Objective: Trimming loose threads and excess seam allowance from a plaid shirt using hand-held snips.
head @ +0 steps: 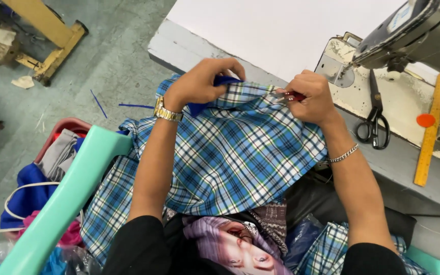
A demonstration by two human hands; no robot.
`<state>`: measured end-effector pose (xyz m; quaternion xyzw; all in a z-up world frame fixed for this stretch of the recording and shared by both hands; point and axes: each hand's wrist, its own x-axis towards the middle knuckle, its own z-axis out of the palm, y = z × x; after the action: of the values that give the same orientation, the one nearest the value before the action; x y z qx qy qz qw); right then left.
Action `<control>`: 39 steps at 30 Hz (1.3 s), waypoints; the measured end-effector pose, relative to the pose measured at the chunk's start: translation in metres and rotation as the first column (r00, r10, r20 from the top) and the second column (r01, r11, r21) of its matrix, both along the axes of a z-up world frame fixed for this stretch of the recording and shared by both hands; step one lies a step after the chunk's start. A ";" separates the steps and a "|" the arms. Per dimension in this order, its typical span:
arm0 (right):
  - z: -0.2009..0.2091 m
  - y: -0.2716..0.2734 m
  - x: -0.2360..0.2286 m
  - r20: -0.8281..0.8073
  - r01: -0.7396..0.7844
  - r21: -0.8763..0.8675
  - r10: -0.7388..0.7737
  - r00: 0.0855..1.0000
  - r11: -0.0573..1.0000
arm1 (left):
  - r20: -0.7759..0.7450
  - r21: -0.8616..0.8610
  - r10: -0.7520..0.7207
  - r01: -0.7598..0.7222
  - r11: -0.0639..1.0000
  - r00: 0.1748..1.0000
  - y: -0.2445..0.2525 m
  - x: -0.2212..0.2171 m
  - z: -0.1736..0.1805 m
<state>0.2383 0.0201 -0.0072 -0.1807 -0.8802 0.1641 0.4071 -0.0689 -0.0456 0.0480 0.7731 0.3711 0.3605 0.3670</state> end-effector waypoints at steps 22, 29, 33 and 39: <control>-0.010 0.013 0.015 0.141 0.021 0.119 -0.037 0.989 0.993 | -0.043 0.590 0.345 -0.255 0.766 0.938 0.032 0.024 -0.025; -0.007 0.014 0.015 0.130 0.058 0.135 -0.076 0.989 0.989 | -0.153 0.316 0.041 0.009 0.949 0.987 0.035 0.013 -0.046; -0.006 0.010 0.014 0.115 0.055 0.130 -0.070 0.991 0.990 | -0.120 0.253 -0.045 0.075 0.965 0.992 0.025 0.006 -0.039; -0.008 0.009 0.014 0.102 0.066 0.158 -0.083 0.991 0.985 | -0.281 0.135 -0.078 0.120 0.984 0.957 0.019 0.006 -0.031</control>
<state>0.2518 0.0286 -0.0153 -0.1900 -0.9036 0.0700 0.3776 -0.0624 -0.0261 0.0169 0.8587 0.3509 0.2579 0.2702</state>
